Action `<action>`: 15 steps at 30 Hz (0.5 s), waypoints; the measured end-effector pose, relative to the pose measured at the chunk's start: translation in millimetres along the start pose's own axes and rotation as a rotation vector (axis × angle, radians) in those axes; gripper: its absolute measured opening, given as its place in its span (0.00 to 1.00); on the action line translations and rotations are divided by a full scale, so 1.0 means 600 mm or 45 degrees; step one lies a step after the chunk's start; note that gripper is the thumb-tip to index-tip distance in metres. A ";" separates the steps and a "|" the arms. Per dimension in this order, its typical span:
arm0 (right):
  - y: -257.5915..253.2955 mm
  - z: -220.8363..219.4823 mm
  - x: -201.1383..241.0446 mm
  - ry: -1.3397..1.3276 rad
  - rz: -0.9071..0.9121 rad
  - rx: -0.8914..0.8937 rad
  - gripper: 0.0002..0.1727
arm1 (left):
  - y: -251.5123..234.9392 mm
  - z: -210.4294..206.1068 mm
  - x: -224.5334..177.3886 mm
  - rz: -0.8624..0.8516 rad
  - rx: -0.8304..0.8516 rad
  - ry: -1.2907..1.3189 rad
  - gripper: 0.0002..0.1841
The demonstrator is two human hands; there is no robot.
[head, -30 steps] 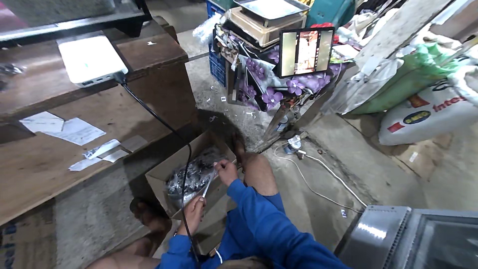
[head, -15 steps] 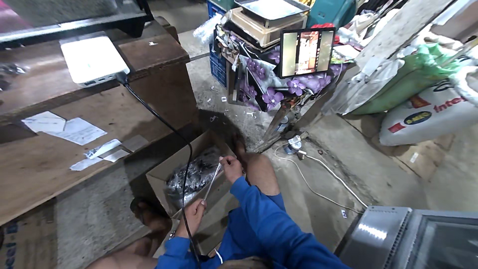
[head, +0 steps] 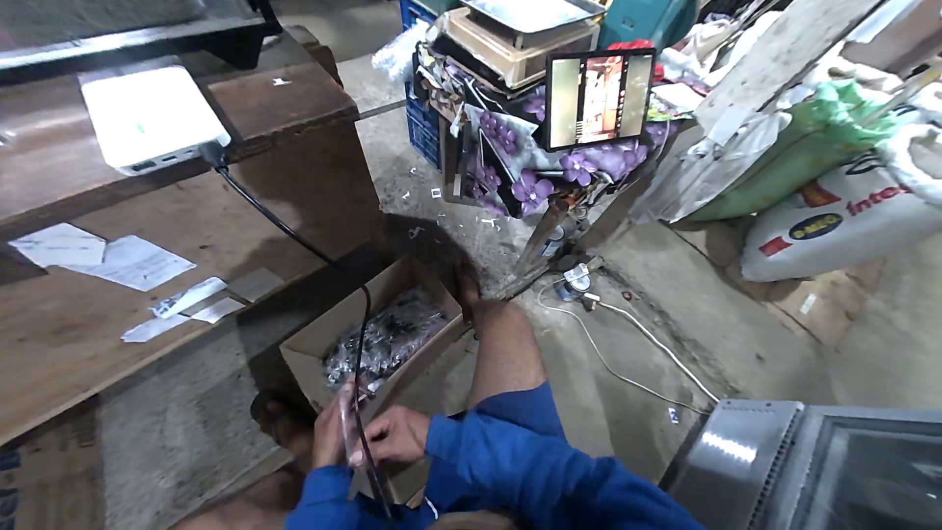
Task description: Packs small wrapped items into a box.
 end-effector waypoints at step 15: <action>-0.041 0.114 -0.107 -0.240 -0.446 -0.517 0.20 | 0.004 -0.025 0.057 0.020 0.175 0.018 0.11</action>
Point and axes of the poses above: each hand's wrist, its own y-axis away from the middle knuckle, its own z-axis out of the back of the hand, x = y × z, the point moved 7 cm from there along -y, towards the middle knuckle, and after that the axes turned 2 degrees about -z, right-handed, at the moved point
